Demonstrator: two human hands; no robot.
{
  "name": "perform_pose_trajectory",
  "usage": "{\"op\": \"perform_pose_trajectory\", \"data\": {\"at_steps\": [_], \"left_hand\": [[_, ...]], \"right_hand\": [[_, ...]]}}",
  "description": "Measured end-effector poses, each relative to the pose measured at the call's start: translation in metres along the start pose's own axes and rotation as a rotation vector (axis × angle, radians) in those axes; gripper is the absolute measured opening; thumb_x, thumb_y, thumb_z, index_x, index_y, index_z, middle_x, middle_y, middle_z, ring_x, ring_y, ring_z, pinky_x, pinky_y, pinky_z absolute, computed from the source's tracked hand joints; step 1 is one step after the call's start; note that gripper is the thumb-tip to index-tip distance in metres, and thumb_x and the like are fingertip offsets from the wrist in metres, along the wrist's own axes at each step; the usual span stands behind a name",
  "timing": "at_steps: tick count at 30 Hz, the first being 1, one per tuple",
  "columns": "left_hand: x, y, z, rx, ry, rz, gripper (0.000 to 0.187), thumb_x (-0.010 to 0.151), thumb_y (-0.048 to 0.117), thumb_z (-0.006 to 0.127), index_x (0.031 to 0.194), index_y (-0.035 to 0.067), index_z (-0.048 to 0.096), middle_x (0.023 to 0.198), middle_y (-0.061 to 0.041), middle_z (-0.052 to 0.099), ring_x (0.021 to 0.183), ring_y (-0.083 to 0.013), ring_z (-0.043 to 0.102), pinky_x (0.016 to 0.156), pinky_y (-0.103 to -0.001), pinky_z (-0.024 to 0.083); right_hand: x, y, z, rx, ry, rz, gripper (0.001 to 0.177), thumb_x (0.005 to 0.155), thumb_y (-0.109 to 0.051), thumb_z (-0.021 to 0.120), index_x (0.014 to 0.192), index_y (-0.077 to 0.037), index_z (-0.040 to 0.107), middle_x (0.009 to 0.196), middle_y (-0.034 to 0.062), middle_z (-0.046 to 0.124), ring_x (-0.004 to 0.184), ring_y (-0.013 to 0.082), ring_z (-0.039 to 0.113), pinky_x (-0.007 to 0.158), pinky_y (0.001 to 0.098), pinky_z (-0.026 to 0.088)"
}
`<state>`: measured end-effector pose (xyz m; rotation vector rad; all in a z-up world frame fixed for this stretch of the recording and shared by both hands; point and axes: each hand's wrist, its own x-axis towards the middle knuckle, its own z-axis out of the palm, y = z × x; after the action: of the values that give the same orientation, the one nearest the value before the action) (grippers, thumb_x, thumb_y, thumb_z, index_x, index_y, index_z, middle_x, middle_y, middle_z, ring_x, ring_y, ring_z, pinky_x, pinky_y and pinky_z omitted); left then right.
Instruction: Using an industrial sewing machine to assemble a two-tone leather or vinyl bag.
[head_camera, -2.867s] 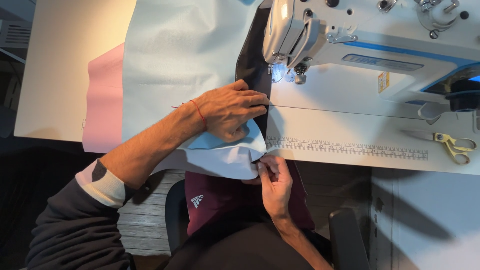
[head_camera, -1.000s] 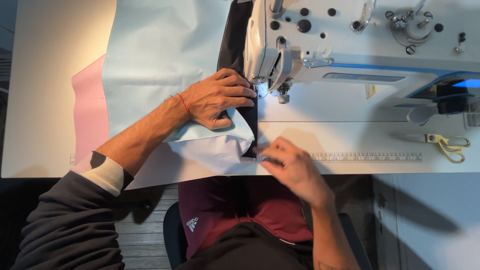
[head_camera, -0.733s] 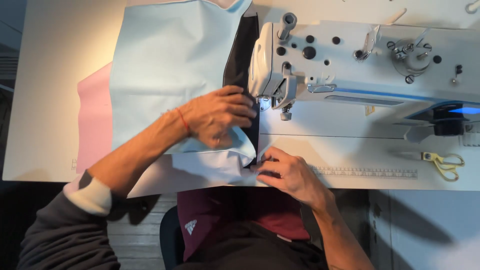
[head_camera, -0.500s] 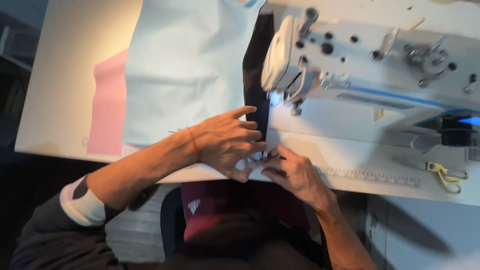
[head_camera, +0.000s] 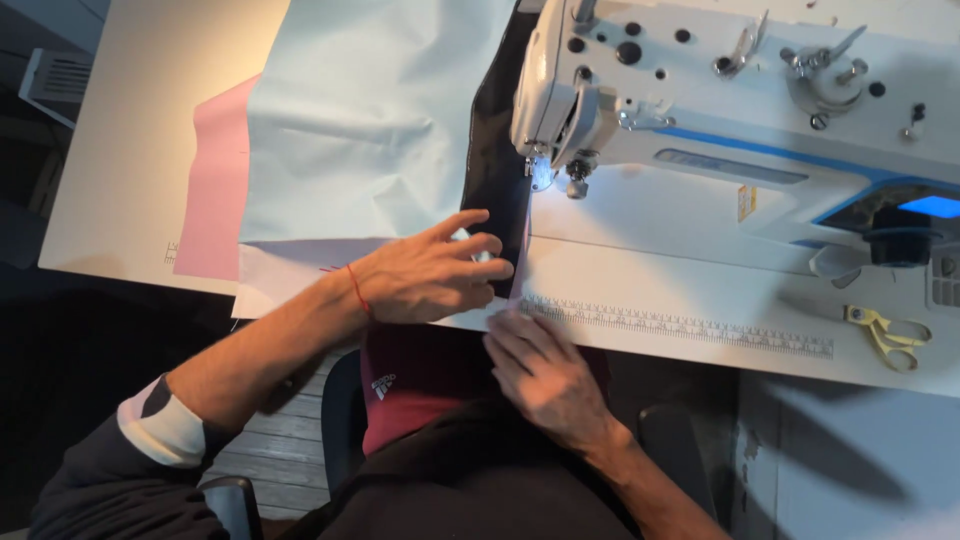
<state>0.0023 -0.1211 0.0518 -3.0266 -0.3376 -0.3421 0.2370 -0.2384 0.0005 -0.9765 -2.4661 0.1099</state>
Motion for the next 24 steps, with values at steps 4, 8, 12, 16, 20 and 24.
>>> {"op": "perform_pose_trajectory", "data": {"at_steps": [4,8,12,16,20,24], "left_hand": [[0.001,0.001,0.001,-0.022,-0.039,-0.017,0.014,0.082,0.024,0.07,0.091,0.02,0.08,0.125,-0.002,0.063,0.124,-0.0247,0.053,0.113,-0.05,0.04],[0.004,0.0,0.002,-0.085,-0.074,-0.029,0.016,0.087,0.025,0.069,0.097,0.022,0.081,0.123,-0.001,0.064,0.122,-0.025,0.053,0.106,-0.047,0.042],[0.007,0.0,0.004,-0.029,-0.092,0.029,0.02,0.084,0.026,0.07,0.101,0.023,0.082,0.123,0.003,0.066,0.121,-0.0218,0.054,0.105,-0.044,0.043],[0.007,0.001,0.021,-0.035,-0.115,0.031,0.018,0.086,0.027,0.071,0.101,0.025,0.081,0.122,0.006,0.068,0.121,-0.0222,0.054,0.108,-0.045,0.042],[0.009,0.003,0.027,-0.044,-0.118,0.02,0.018,0.087,0.031,0.07,0.101,0.027,0.081,0.121,0.006,0.069,0.122,-0.0224,0.055,0.109,-0.047,0.042],[0.008,0.004,0.031,-0.034,-0.146,0.007,0.017,0.089,0.033,0.069,0.099,0.025,0.081,0.119,0.007,0.07,0.12,-0.0226,0.056,0.111,-0.048,0.041]], "right_hand": [[0.008,-0.016,0.019,-0.143,-0.092,-0.099,0.048,0.091,-0.023,0.067,0.133,-0.001,0.064,0.142,0.0176,0.062,0.137,0.0303,0.057,0.12,0.0472,0.04],[0.019,-0.023,0.044,-0.206,-0.132,-0.09,0.058,0.096,-0.036,0.062,0.144,-0.004,0.056,0.138,0.0225,0.059,0.133,0.0368,0.055,0.117,0.0507,0.04],[0.031,-0.031,0.056,-0.226,-0.16,-0.065,0.068,0.095,-0.049,0.062,0.148,-0.007,0.05,0.134,0.0237,0.058,0.126,0.0393,0.056,0.111,0.0531,0.042],[0.033,-0.031,0.057,-0.261,-0.154,-0.08,0.069,0.096,-0.049,0.064,0.152,-0.013,0.046,0.128,0.0205,0.059,0.122,0.0367,0.057,0.11,0.0523,0.044],[0.032,-0.031,0.06,-0.303,-0.116,-0.081,0.063,0.097,-0.045,0.063,0.152,-0.02,0.046,0.123,0.0157,0.06,0.12,0.0314,0.059,0.111,0.0493,0.045],[0.03,-0.03,0.066,-0.371,-0.091,-0.088,0.052,0.102,-0.038,0.06,0.151,-0.024,0.049,0.118,0.0117,0.061,0.116,0.0272,0.06,0.11,0.0455,0.048]]}}
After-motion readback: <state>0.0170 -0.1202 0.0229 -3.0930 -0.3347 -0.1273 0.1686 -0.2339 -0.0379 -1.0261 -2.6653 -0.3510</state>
